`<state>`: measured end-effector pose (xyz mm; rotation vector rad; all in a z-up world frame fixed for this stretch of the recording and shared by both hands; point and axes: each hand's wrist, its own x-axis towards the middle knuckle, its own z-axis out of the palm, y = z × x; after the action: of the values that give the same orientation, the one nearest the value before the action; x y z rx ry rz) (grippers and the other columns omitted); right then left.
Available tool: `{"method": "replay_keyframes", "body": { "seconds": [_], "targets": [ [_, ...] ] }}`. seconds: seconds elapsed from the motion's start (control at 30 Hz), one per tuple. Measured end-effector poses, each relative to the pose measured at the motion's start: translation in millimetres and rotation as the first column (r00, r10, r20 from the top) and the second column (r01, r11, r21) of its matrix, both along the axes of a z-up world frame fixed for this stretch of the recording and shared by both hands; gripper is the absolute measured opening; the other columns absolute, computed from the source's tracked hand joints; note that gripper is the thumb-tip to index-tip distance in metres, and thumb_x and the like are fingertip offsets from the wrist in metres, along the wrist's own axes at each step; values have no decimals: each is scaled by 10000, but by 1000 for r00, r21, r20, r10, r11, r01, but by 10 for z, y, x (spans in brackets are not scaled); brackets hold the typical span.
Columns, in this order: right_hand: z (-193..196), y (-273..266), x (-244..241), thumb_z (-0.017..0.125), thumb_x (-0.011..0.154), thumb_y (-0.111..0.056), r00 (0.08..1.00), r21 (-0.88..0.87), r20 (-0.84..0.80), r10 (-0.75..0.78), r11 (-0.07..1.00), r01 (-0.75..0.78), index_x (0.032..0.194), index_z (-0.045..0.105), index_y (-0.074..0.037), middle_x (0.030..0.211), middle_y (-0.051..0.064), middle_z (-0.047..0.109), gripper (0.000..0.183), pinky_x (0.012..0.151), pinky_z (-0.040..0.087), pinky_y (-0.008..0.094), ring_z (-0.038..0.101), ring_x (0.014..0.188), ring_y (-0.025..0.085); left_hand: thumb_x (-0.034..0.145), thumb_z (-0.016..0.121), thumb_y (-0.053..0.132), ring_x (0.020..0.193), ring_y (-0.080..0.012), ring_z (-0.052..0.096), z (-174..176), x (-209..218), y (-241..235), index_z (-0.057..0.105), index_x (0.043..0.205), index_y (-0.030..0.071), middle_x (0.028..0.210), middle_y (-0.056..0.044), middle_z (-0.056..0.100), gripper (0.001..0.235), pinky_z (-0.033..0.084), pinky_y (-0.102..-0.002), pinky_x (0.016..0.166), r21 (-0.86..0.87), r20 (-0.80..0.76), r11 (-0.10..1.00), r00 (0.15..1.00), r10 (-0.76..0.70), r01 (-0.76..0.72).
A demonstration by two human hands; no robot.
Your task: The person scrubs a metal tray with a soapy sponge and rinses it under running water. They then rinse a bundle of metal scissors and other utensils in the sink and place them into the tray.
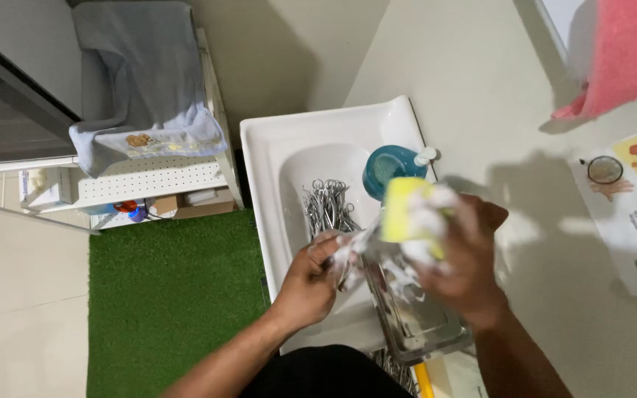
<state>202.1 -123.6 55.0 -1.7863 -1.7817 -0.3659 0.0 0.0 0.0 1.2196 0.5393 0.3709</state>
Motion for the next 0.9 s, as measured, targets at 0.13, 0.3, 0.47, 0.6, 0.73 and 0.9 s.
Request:
{"method": "replay_keyframes", "body": {
  "seconds": [0.13, 0.3, 0.47, 0.6, 0.73, 0.9],
  "targets": [
    [-143, -81, 113, 656, 1028, -321, 621, 216, -751, 224, 972, -90, 1384, 571, -25, 1394, 208, 587, 471, 983, 575, 454, 636, 1217, 296, 1043, 502, 0, 757, -105, 597, -199, 92, -29, 680, 1331, 91, 901, -69, 690, 351, 515, -233, 661, -198, 154, 980, 988, 0, 30],
    [33, 16, 52, 658, 1063, -262, -385, 513, -828, 407, 828, -227, 1590, 408, 21, 1397, 273, 601, 648, 1005, 590, 460, 658, 1207, 334, 1038, 498, 56, 741, -112, 613, -104, 120, 5, 682, 1331, 105, 866, -42, 699, 349, 516, -251, 658, -431, 176, 901, 984, 33, 47],
    [-63, -44, 40, 654, 1006, -154, -47, 421, -907, 419, 889, -182, 1570, 361, -15, 1370, 219, 593, 651, 1030, 586, 456, 645, 1235, 318, 1055, 496, 57, 754, -124, 617, -162, 149, -4, 689, 1317, 78, 889, -65, 692, 326, 550, -262, 691, -447, 214, 892, 976, 29, 71],
    [-153, -14, 179, 625, 884, 4, 86, 406, -901, 424, 897, -174, 1601, 394, -3, 1339, 161, 595, 753, 1062, 560, 420, 629, 1235, 267, 1054, 462, 52, 1002, -104, 739, -299, 133, 51, 668, 1295, 50, 1013, -92, 763, 317, 584, -220, 977, -89, 68, 995, 997, -35, 41],
    [-765, 101, 722, 542, 852, 16, -41, 331, -943, 330, 942, -49, 1527, 457, 28, 1275, 151, 624, 680, 995, 579, 438, 657, 1162, 267, 1033, 433, 98, 857, -189, 660, -155, 155, 208, 511, 1442, 171, 1094, -39, 765, 423, 498, -378, 673, -235, -317, 972, 946, -64, -13],
    [-1837, 175, 1072, 563, 873, -41, -497, 3, -860, 112, 976, 216, 1260, 591, 34, 1076, 168, 691, 395, 931, 606, 481, 710, 1005, 334, 1062, 455, 79, 1026, -187, 702, -1160, 274, 186, 502, 1487, 19, 1166, -138, 727, 432, 601, -332, 900, -272, 14, 959, 996, 84, -77]
  ]
}}
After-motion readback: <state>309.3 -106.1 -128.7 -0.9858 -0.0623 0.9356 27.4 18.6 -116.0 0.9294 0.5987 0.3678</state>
